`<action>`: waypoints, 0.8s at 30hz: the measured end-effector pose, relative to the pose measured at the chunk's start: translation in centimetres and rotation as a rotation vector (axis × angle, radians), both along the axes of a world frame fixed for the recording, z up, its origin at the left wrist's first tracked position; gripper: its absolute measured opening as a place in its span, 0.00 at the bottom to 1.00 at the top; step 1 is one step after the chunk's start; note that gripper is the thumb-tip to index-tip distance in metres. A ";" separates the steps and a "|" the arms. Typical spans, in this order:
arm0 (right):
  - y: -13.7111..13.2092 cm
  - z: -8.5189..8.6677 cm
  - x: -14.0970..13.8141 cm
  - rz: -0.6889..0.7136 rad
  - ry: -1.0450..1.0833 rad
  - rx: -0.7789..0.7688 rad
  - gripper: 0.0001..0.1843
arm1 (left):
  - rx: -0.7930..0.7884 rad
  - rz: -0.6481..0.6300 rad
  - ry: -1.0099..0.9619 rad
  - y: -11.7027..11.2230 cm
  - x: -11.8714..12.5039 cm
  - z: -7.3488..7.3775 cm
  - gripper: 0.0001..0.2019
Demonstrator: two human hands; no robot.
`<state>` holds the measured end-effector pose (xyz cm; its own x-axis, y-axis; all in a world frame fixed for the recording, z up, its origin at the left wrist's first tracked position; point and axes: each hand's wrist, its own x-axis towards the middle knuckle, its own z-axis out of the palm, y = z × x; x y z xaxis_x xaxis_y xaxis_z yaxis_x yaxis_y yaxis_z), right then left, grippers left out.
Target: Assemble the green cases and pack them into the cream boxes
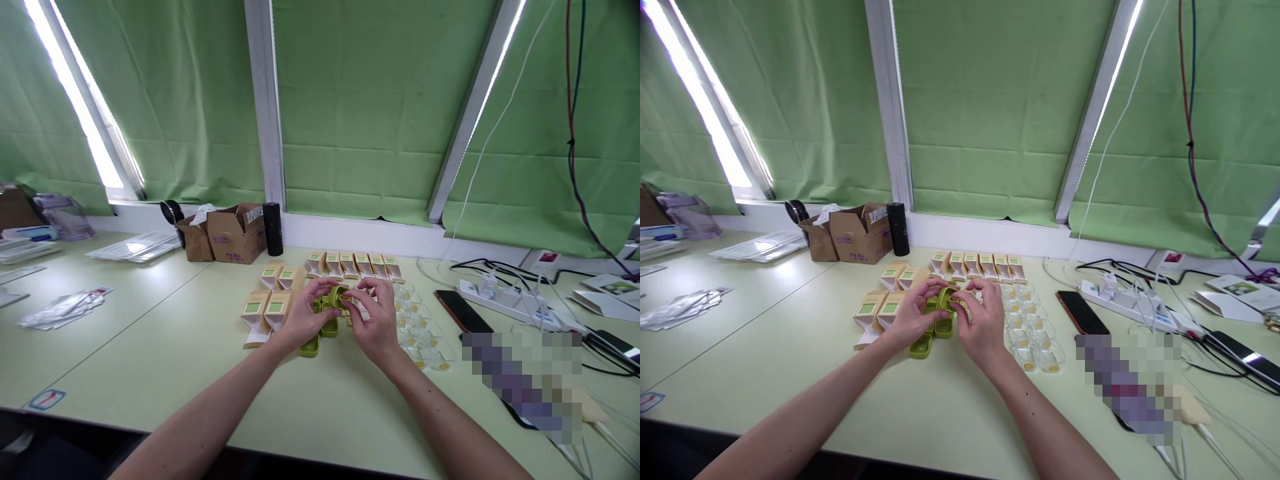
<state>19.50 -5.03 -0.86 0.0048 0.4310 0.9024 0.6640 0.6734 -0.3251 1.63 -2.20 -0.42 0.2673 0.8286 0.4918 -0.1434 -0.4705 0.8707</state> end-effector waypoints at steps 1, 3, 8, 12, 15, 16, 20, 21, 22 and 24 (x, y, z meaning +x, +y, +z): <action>0.0 0.0 0.0 -0.020 -0.022 0.011 0.08 | 0.005 -0.001 0.004 0.0 0.0 0.0 0.24; 0.0 -0.1 0.1 -0.043 -0.053 0.030 0.08 | 0.023 0.000 0.002 0.0 0.1 0.1 0.24; -0.1 0.0 0.1 -0.049 -0.099 0.066 0.08 | 0.075 0.015 0.006 0.1 0.1 0.0 0.24; -0.1 0.0 0.1 -0.049 -0.113 0.081 0.08 | 0.096 0.026 0.026 0.2 0.1 0.0 0.23; 0.1 -0.1 0.1 -0.048 -0.118 0.104 0.07 | 0.116 0.025 0.043 0.2 0.1 0.0 0.23; 0.1 -0.1 0.1 -0.047 -0.120 0.112 0.07 | 0.119 0.022 0.050 0.3 0.1 0.0 0.24; 0.3 -0.2 0.1 -0.046 -0.132 0.124 0.07 | 0.130 0.020 0.067 0.3 0.2 -0.1 0.24; 0.3 -0.2 0.1 -0.046 -0.135 0.124 0.08 | 0.134 0.019 0.068 0.4 0.2 -0.2 0.24; 0.3 -0.2 0.1 -0.045 -0.137 0.125 0.08 | 0.135 0.018 0.067 0.4 0.2 -0.2 0.24; 0.3 -0.2 0.1 -0.041 -0.141 0.124 0.08 | 0.133 0.015 0.062 0.4 0.2 -0.2 0.25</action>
<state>19.61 -4.73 -1.05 -0.1103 0.3180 0.9417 0.7247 0.6741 -0.1427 1.82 -1.83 -0.61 0.2883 0.7615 0.5806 -0.0837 -0.5839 0.8075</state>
